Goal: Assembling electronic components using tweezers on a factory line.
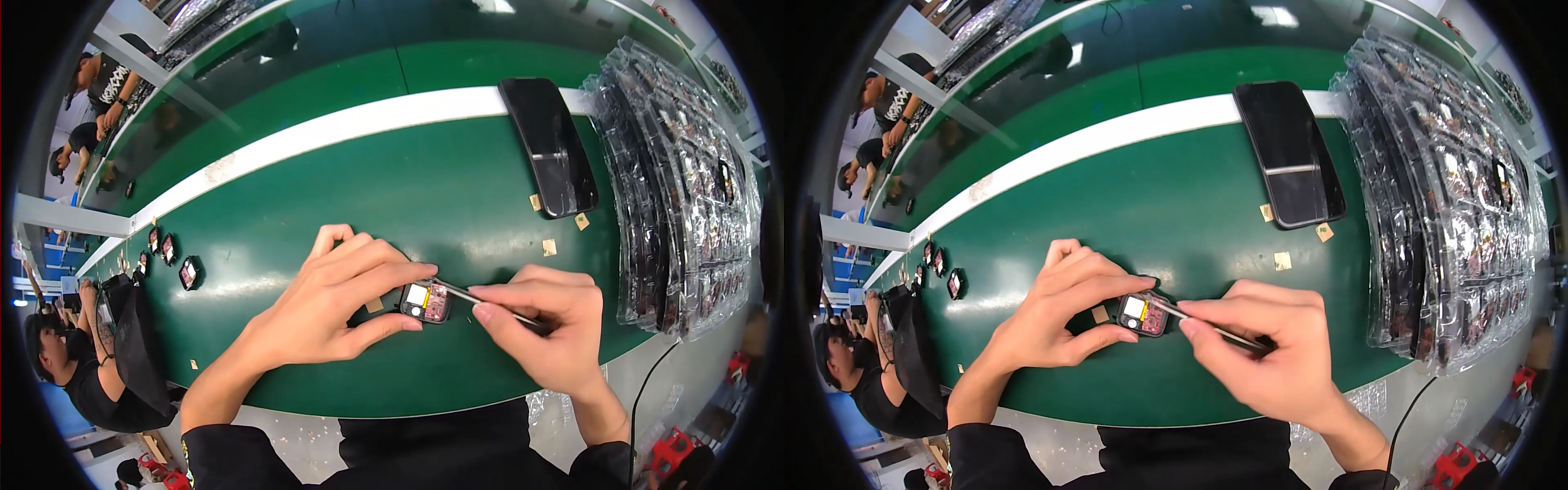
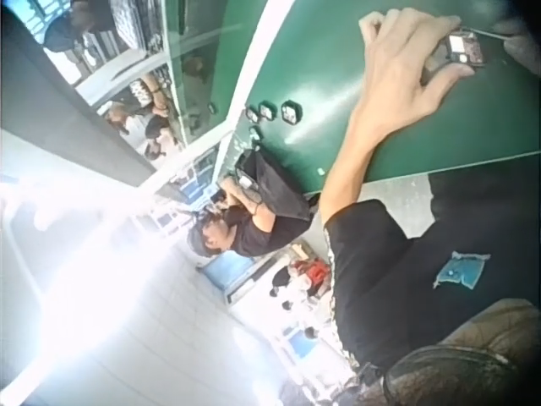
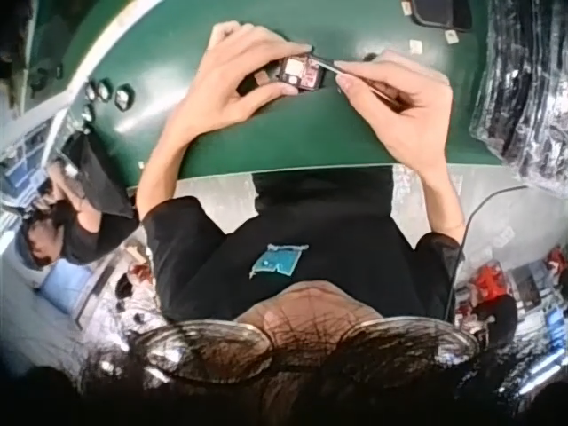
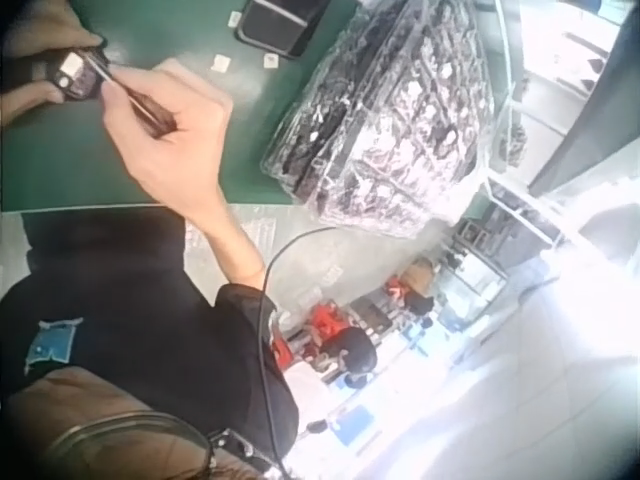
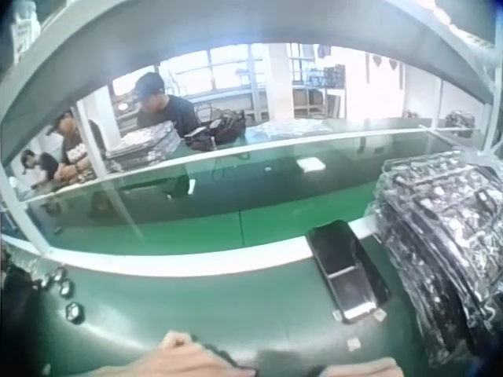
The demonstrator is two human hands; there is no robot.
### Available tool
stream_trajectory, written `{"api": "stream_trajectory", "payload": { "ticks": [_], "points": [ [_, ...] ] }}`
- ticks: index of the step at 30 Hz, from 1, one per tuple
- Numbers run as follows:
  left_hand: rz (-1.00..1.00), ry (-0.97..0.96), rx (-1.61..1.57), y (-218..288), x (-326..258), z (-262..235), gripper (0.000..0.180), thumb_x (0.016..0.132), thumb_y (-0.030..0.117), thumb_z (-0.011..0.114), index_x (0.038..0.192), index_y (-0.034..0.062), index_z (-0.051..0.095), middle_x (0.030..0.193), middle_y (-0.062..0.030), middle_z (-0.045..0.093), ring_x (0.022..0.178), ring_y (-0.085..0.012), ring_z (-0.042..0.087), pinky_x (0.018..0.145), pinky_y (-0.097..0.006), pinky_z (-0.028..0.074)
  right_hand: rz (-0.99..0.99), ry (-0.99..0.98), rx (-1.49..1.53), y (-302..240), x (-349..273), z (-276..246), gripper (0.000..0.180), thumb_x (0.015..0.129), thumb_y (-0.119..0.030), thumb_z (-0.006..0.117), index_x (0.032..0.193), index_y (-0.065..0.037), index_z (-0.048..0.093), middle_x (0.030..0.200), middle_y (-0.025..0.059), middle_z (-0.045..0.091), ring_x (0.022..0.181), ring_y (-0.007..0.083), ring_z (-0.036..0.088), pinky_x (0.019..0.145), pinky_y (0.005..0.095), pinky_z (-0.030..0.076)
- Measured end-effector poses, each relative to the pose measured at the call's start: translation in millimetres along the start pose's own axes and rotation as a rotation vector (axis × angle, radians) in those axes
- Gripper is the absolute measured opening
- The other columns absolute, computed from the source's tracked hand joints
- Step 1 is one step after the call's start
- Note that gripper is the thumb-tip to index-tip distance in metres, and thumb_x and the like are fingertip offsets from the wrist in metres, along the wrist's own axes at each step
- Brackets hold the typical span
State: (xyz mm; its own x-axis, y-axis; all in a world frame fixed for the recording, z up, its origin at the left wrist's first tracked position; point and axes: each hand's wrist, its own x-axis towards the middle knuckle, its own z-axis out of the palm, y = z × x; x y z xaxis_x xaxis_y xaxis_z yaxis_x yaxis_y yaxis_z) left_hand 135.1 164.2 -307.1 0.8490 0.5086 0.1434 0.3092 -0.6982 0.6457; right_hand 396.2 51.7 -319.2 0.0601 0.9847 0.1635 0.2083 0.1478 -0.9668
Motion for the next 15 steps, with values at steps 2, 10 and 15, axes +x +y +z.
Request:
{"api": "stream_trajectory", "payload": {
  "ticks": [2, 10, 15],
  "points": [
    [0.004, 0.008, -0.006, -1.0, 0.4, 0.2, 0.056, 0.084, 0.028, 0.095, 0.134, 0.0074, 0.08, 0.107, -0.005, 0.073, 0.093, -0.0232, 0.062, 0.094, -0.039, 0.037, -0.066, -0.011, -0.046, 0.9, -2.6, 4.9, 0.023, 0.088, 0.005, 0.086, 0.111, 0.003, 0.086, 0.07, 0.002, 0.065, 0.054, 0.0031, 0.049, 0.049, 0.0243, 0.031],
    [0.009, 0.009, 0.021, -3.7, 0.1, 3.6, 0.058, 0.081, 0.032, 0.097, 0.131, 0.0073, 0.081, 0.102, -0.0032, 0.073, 0.087, -0.0209, 0.06, 0.09, -0.039, 0.034, -0.181, -0.004, -0.244, 7.0, -1.0, 12.0, 0.023, 0.085, 0.005, 0.086, 0.107, 0.002, 0.085, 0.07, 0.0031, 0.063, 0.049, 0.0082, 0.048, 0.045, 0.028, 0.034],
    [0.025, 0.01, 0.03, -4.7, 0.8, 3.9, 0.057, 0.081, 0.032, 0.097, 0.13, 0.0072, 0.082, 0.101, -0.0026, 0.074, 0.086, -0.0205, 0.06, 0.089, -0.039, 0.034, -0.186, 0.003, -0.258, 6.7, 0.2, 13.7, 0.02, 0.087, 0.006, 0.085, 0.106, 0.003, 0.085, 0.069, 0.0045, 0.064, 0.05, 0.0091, 0.051, 0.046, 0.0282, 0.036]
  ]
}}
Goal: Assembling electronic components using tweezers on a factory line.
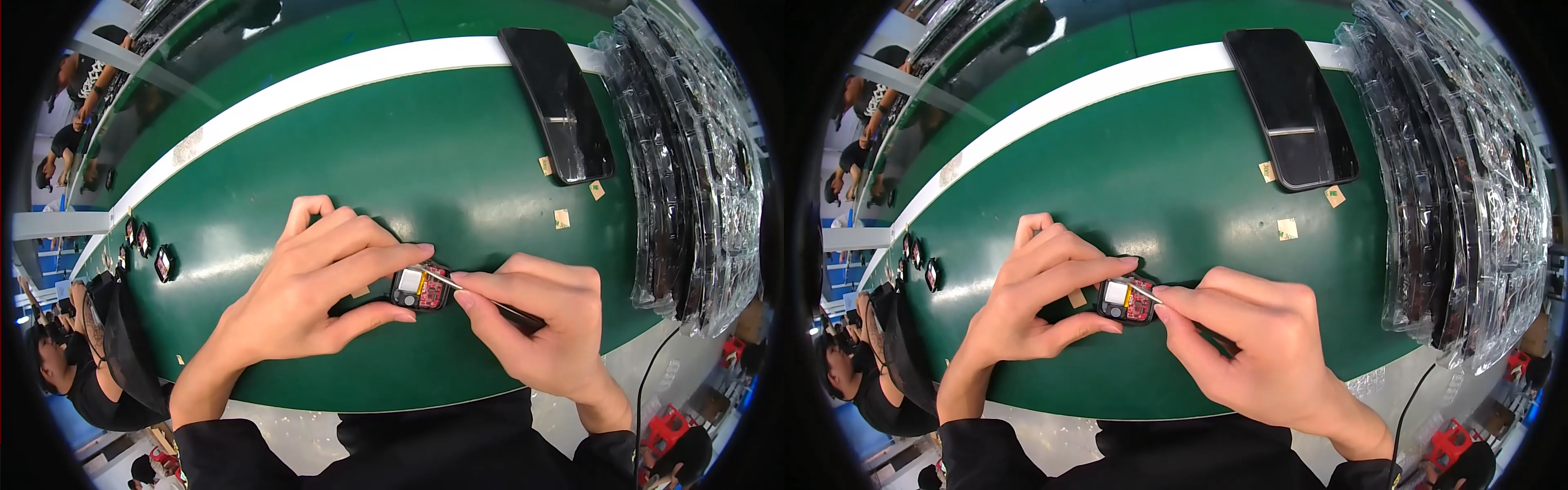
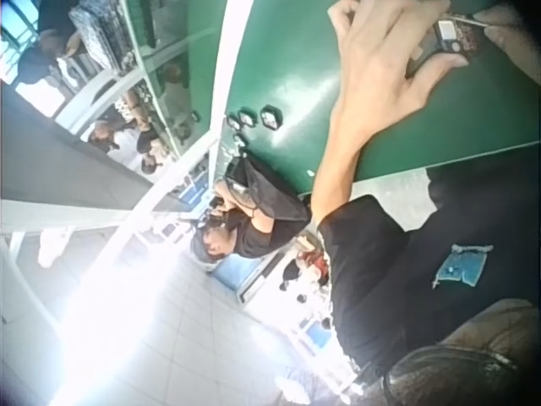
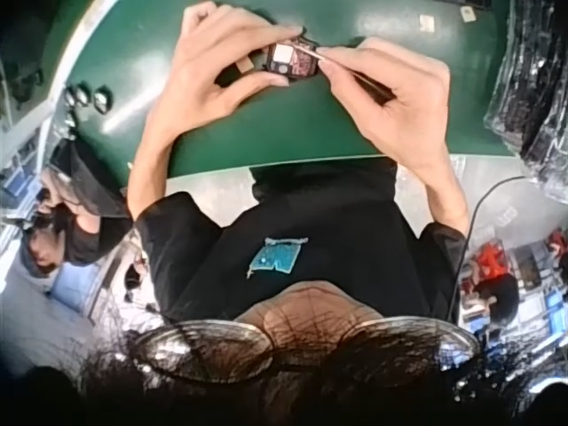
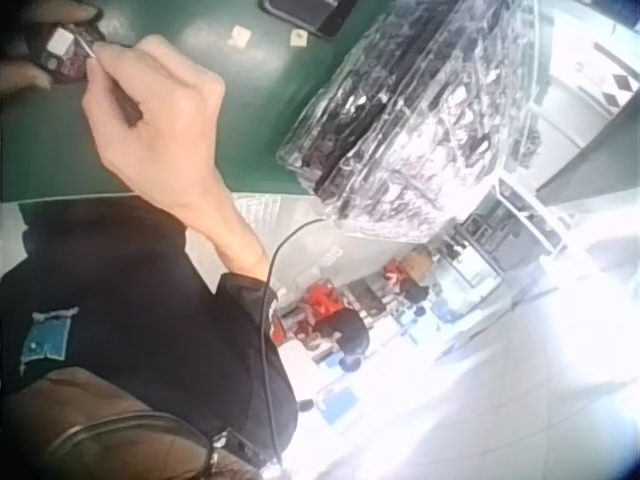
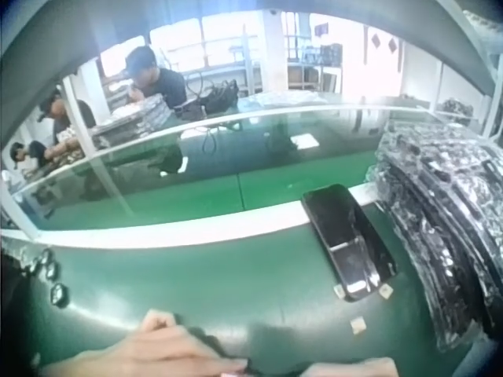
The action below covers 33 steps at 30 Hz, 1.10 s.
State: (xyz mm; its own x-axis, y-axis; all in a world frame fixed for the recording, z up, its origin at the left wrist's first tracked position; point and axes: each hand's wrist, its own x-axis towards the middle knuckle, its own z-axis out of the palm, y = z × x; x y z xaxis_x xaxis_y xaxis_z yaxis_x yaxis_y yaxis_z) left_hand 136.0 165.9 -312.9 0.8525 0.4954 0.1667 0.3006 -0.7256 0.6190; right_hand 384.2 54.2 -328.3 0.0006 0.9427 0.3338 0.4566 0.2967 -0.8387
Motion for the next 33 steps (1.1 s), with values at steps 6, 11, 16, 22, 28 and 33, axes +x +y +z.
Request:
{"api": "stream_trajectory", "payload": {
  "ticks": [6, 11, 16, 22, 28, 33],
  "points": [
    [-0.024, -0.02, -0.019, -0.3, -1.8, -2.1, 0.058, 0.08, 0.035, 0.096, 0.129, 0.006, 0.082, 0.1, -0.0035, 0.074, 0.086, -0.021, 0.061, 0.09, -0.04, 0.035, 0.137, -0.028, 0.133, -3.1, -0.5, -7.0, 0.017, 0.088, 0.007, 0.083, 0.104, 0.003, 0.085, 0.067, 0.0045, 0.065, 0.05, 0.0081, 0.053, 0.046, 0.0277, 0.036],
    [-0.015, 0.003, -0.007, -1.2, -0.4, -0.9, 0.06, 0.078, 0.035, 0.097, 0.127, 0.0039, 0.082, 0.101, -0.0051, 0.076, 0.087, -0.0222, 0.062, 0.091, -0.04, 0.037, 0.075, 0.029, 0.077, 0.8, -5.6, -5.8, 0.019, 0.086, 0.009, 0.083, 0.104, 0.004, 0.084, 0.068, 0.0038, 0.065, 0.048, 0.0075, 0.051, 0.045, 0.0281, 0.034],
    [-0.038, 0.025, -0.017, -0.7, 1.6, 0.4, 0.06, 0.076, 0.037, 0.098, 0.123, 0.0035, 0.082, 0.097, -0.0051, 0.076, 0.084, -0.0225, 0.063, 0.091, -0.04, 0.039, 0.076, -0.037, 0.021, -2.8, -2.1, -4.5, 0.02, 0.085, 0.009, 0.083, 0.105, 0.004, 0.085, 0.069, 0.0042, 0.066, 0.051, 0.0082, 0.052, 0.047, 0.0272, 0.035],
    [-0.032, 0.016, -0.006, -1.0, 3.3, -1.1, 0.06, 0.075, 0.038, 0.098, 0.121, 0.0033, 0.082, 0.092, -0.0052, 0.074, 0.081, -0.0223, 0.062, 0.091, -0.04, 0.04, 0.049, -0.01, 0.007, 0.6, -1.5, -0.8, 0.021, 0.086, 0.01, 0.083, 0.105, 0.003, 0.086, 0.069, 0.0052, 0.067, 0.053, 0.0096, 0.055, 0.049, 0.0269, 0.036],
    [-0.031, 0.028, 0.005, -1.5, 2.0, 0.2, 0.06, 0.074, 0.04, 0.098, 0.119, 0.0026, 0.083, 0.091, -0.0051, 0.073, 0.081, -0.0229, 0.062, 0.091, -0.041, 0.04, 0.006, -0.019, 0.02, 4.1, -3.2, -1.6, 0.021, 0.084, 0.01, 0.083, 0.104, 0.005, 0.081, 0.073, 0.0074, 0.065, 0.052, 0.0156, 0.056, 0.046, 0.0312, 0.04],
    [-0.037, 0.012, -0.001, -0.5, 4.2, -1.4, 0.059, 0.075, 0.04, 0.098, 0.118, 0.002, 0.083, 0.09, -0.0051, 0.074, 0.081, -0.0228, 0.062, 0.091, -0.041, 0.04, -0.005, 0.002, 0.018, 6.0, -3.8, -0.9, 0.021, 0.083, 0.01, 0.083, 0.103, 0.004, 0.081, 0.074, 0.008, 0.066, 0.052, 0.017, 0.058, 0.047, 0.0319, 0.042]
  ]
}}
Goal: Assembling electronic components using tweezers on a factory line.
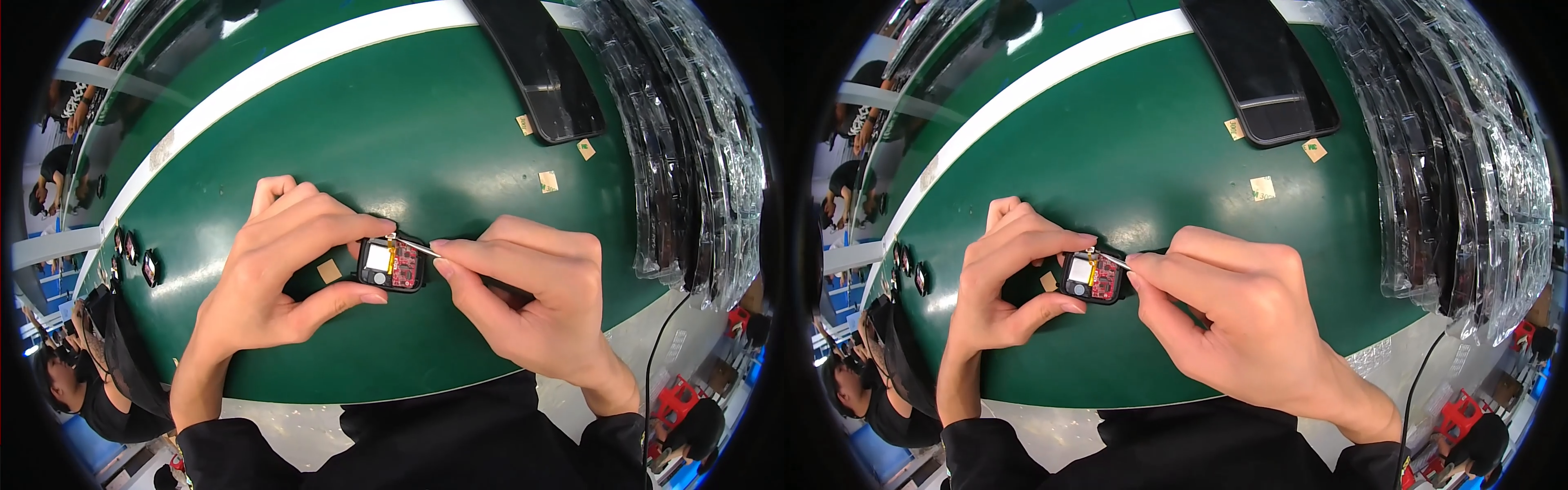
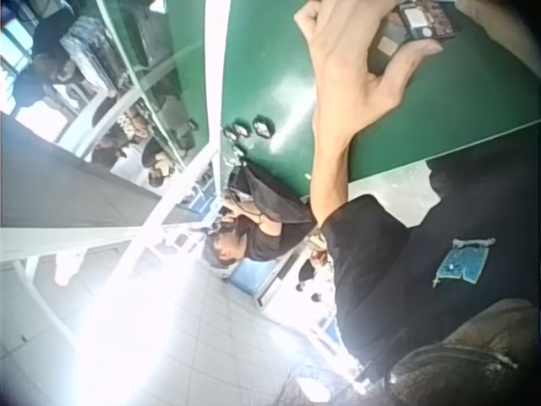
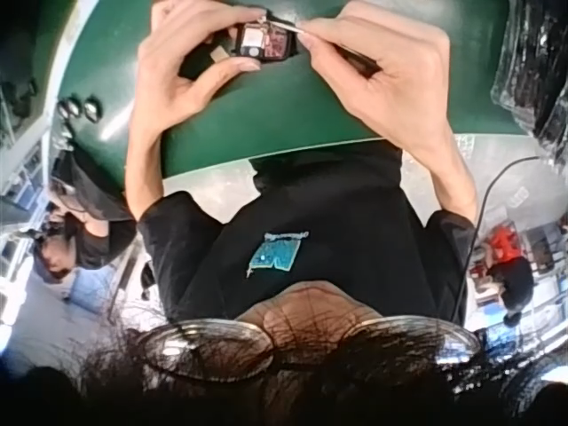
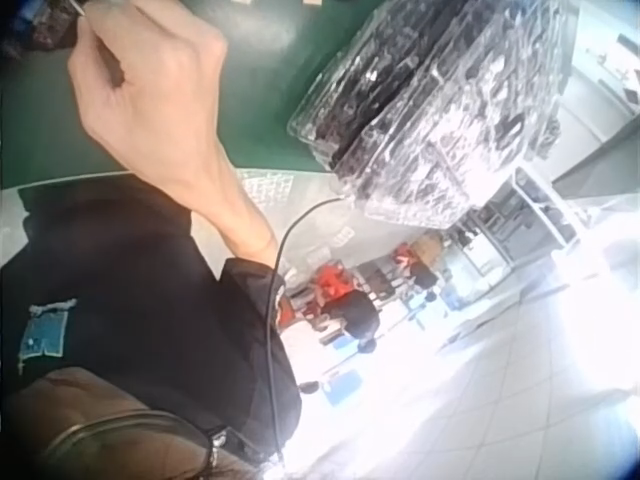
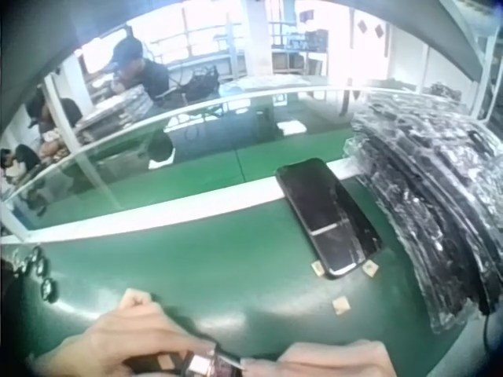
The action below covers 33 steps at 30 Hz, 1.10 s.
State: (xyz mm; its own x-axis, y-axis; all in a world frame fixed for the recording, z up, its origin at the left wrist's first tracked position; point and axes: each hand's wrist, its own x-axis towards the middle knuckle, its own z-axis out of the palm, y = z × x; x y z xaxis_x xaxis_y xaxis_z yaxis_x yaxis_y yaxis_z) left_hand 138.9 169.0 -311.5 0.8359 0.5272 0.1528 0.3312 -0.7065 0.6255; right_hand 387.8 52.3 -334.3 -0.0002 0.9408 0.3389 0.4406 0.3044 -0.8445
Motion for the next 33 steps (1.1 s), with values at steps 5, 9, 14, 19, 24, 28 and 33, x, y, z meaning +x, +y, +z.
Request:
{"api": "stream_trajectory", "payload": {
  "ticks": [5, 9, 14, 19, 24, 28, 33],
  "points": [
    [-0.02, 0.006, 0.009, 1.0, 0.0, 0.4, 0.061, 0.074, 0.043, 0.098, 0.117, 0.0031, 0.082, 0.09, -0.004, 0.073, 0.076, -0.0215, 0.056, 0.089, -0.039, 0.041, -0.029, 0.019, -0.062, -3.5, 0.1, -3.0, 0.022, 0.081, 0.009, 0.085, 0.103, 0.004, 0.083, 0.074, 0.0075, 0.066, 0.054, 0.0174, 0.06, 0.048, 0.0301, 0.044],
    [-0.01, 0.012, 0.007, -1.0, -0.4, 0.3, 0.061, 0.074, 0.044, 0.098, 0.117, 0.0038, 0.082, 0.09, -0.0035, 0.072, 0.074, -0.0211, 0.052, 0.089, -0.038, 0.041, -0.057, 0.041, -0.166, -6.7, -0.6, -2.3, 0.025, 0.078, 0.008, 0.086, 0.103, 0.002, 0.084, 0.075, 0.0057, 0.065, 0.054, 0.0164, 0.061, 0.048, 0.0295, 0.045],
    [0.012, -0.002, 0.022, -0.3, 0.1, -0.2, 0.06, 0.076, 0.044, 0.096, 0.117, 0.0027, 0.082, 0.091, -0.0045, 0.073, 0.078, -0.0227, 0.06, 0.09, -0.041, 0.041, -0.146, 0.061, -0.163, -2.2, -1.7, 2.4, 0.027, 0.076, 0.008, 0.087, 0.102, 0.002, 0.083, 0.076, 0.0034, 0.063, 0.054, 0.0163, 0.061, 0.048, 0.0309, 0.046],
    [0.01, -0.014, 0.012, -0.5, 0.7, -0.4, 0.06, 0.077, 0.045, 0.095, 0.116, 0.0014, 0.082, 0.093, -0.0058, 0.074, 0.08, -0.0235, 0.063, 0.092, -0.042, 0.04, -0.11, 0.018, -0.154, -1.8, -1.5, 1.1, 0.025, 0.077, 0.008, 0.086, 0.101, 0.002, 0.082, 0.076, 0.0042, 0.064, 0.054, 0.0177, 0.061, 0.048, 0.0317, 0.046],
    [0.016, -0.018, 0.008, -1.1, 0.0, -1.2, 0.059, 0.077, 0.044, 0.095, 0.115, 0.0002, 0.082, 0.094, -0.0069, 0.075, 0.08, -0.024, 0.063, 0.093, -0.042, 0.04, -0.058, -0.027, -0.109, -0.7, -0.8, 1.1, 0.023, 0.079, 0.008, 0.085, 0.101, 0.002, 0.081, 0.076, 0.0061, 0.064, 0.054, 0.0194, 0.061, 0.048, 0.0326, 0.046],
    [0.021, -0.029, 0.003, -1.7, 1.2, -1.7, 0.059, 0.078, 0.043, 0.094, 0.115, -0.0005, 0.082, 0.094, -0.0077, 0.075, 0.081, -0.0247, 0.064, 0.093, -0.043, 0.04, -0.007, -0.004, -0.053, -0.5, 1.5, 1.5, 0.022, 0.083, 0.01, 0.084, 0.104, 0.001, 0.086, 0.068, 0.0047, 0.066, 0.051, 0.0105, 0.056, 0.047, 0.0273, 0.038],
    [0.019, -0.038, -0.001, -1.4, 1.9, -3.5, 0.06, 0.078, 0.045, 0.094, 0.114, -0.0005, 0.082, 0.094, -0.0081, 0.075, 0.081, -0.025, 0.063, 0.092, -0.043, 0.041, 0.058, -0.018, -0.003, -1.6, 3.5, -0.3, 0.019, 0.085, 0.01, 0.083, 0.102, 0.001, 0.086, 0.067, 0.0049, 0.066, 0.052, 0.0101, 0.056, 0.048, 0.0278, 0.036]
  ]
}}
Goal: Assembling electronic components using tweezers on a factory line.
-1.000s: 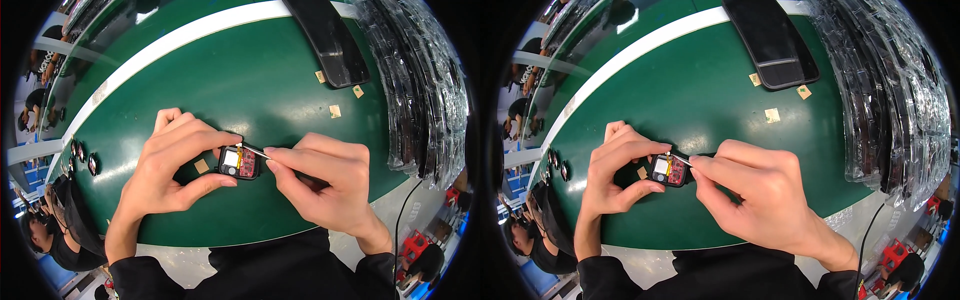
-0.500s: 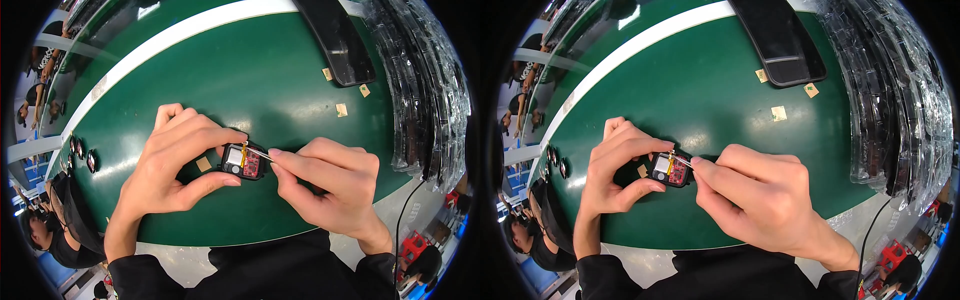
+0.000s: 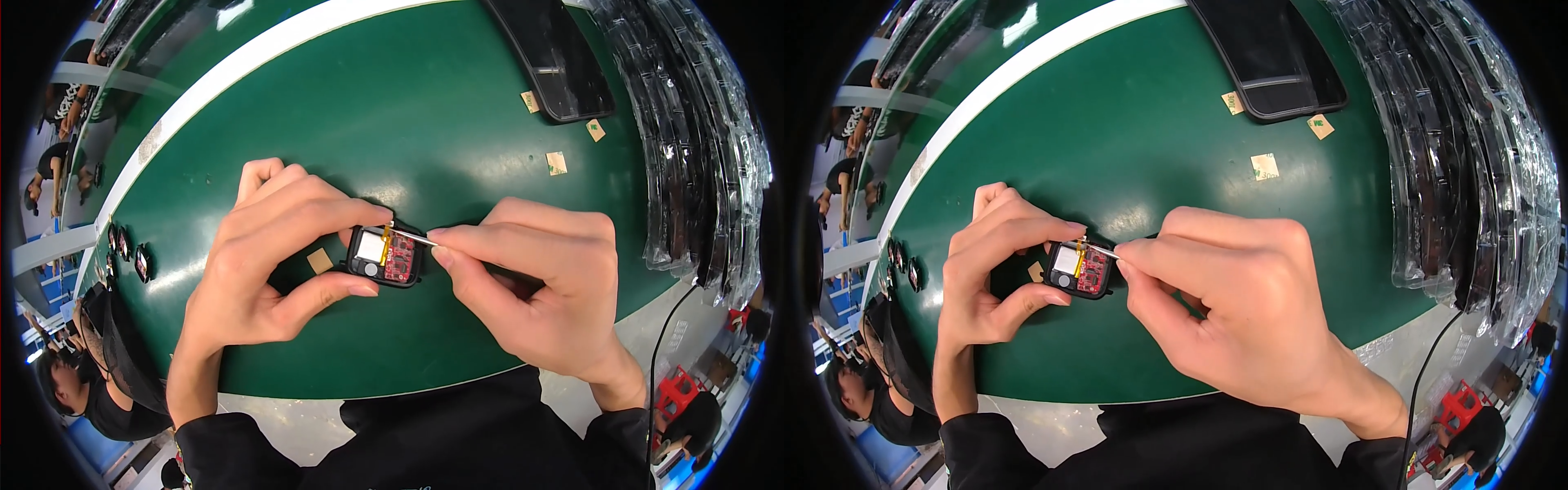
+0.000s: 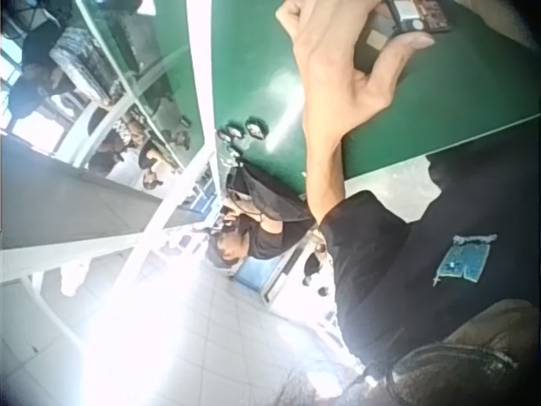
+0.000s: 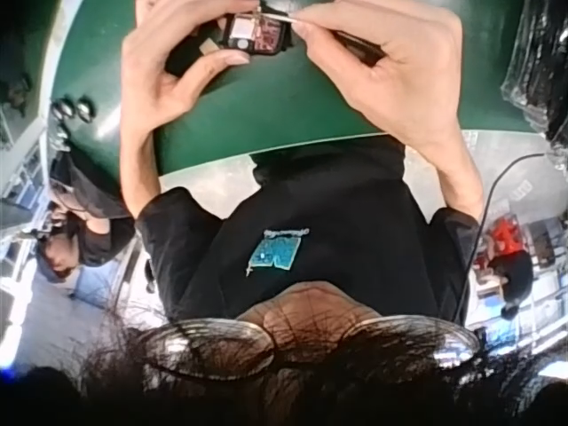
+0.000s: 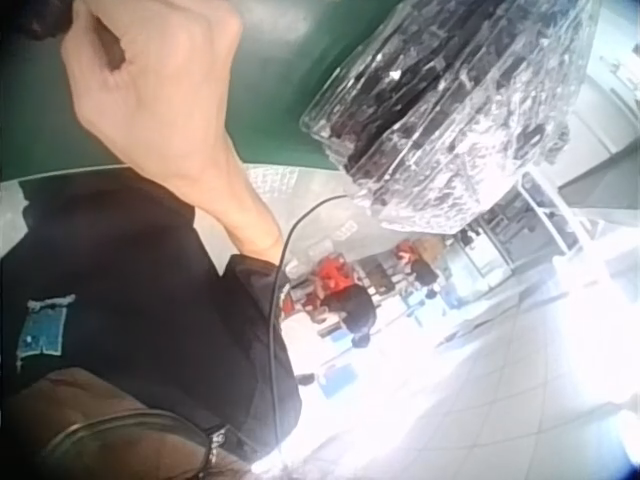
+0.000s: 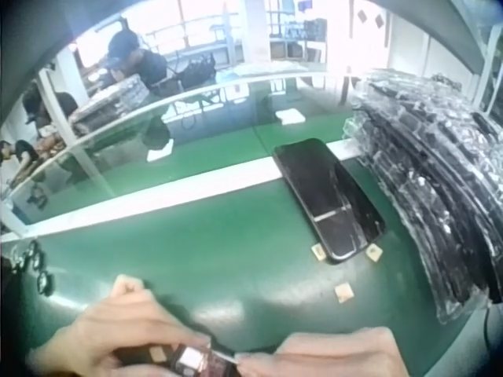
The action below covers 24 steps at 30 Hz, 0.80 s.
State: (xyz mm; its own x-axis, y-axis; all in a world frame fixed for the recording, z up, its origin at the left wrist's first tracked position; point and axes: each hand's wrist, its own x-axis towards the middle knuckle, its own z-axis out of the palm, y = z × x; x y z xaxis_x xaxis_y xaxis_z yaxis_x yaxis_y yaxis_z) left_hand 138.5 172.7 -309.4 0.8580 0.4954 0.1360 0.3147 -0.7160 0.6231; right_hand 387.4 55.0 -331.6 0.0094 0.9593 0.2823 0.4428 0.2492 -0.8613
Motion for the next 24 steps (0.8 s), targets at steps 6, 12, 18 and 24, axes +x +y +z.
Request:
{"api": "stream_trajectory", "payload": {
  "ticks": [6, 12, 18, 24],
  "points": [
    [-0.004, -0.019, 0.012, -0.7, 2.0, -0.3, 0.061, 0.079, 0.048, 0.093, 0.114, -0.0004, 0.081, 0.094, -0.0082, 0.076, 0.08, -0.0244, 0.062, 0.091, -0.042, 0.041, 0.018, 0.024, 0.035, 2.4, -1.9, 1.7, 0.018, 0.086, 0.01, 0.082, 0.101, 0.0, 0.087, 0.067, 0.0044, 0.066, 0.051, 0.0087, 0.054, 0.047, 0.027, 0.034],
    [0.001, 0.01, -0.023, -1.5, 1.6, 1.2, 0.049, 0.079, 0.033, 0.096, 0.118, 0.0054, 0.082, 0.089, -0.0047, 0.07, 0.083, -0.0233, 0.062, 0.091, -0.04, 0.038, -0.066, 0.041, -0.006, 4.1, -3.8, -3.0, 0.024, 0.08, 0.008, 0.085, 0.102, 0.0, 0.087, 0.069, 0.0033, 0.067, 0.048, 0.0061, 0.05, 0.045, 0.025, 0.032],
    [0.001, 0.01, -0.001, -1.8, 1.0, 1.1, 0.058, 0.081, 0.045, 0.093, 0.114, -0.0011, 0.082, 0.094, -0.0084, 0.077, 0.079, -0.0242, 0.062, 0.092, -0.042, 0.041, -0.163, 0.123, -0.154, 3.9, -6.2, 3.8, 0.032, 0.076, 0.007, 0.088, 0.106, -0.002, 0.088, 0.075, 0.0029, 0.068, 0.051, 0.0089, 0.058, 0.046, 0.0249, 0.04],
    [-0.005, 0.012, -0.012, -0.7, 1.5, 1.0, 0.058, 0.079, 0.044, 0.094, 0.114, -0.0016, 0.082, 0.091, -0.008, 0.075, 0.079, -0.0237, 0.061, 0.091, -0.041, 0.041, -0.251, 0.114, -0.196, 6.5, -6.0, 6.4, 0.033, 0.074, 0.007, 0.089, 0.106, -0.002, 0.088, 0.076, 0.0026, 0.067, 0.055, 0.0134, 0.065, 0.048, 0.0273, 0.048]
  ]
}}
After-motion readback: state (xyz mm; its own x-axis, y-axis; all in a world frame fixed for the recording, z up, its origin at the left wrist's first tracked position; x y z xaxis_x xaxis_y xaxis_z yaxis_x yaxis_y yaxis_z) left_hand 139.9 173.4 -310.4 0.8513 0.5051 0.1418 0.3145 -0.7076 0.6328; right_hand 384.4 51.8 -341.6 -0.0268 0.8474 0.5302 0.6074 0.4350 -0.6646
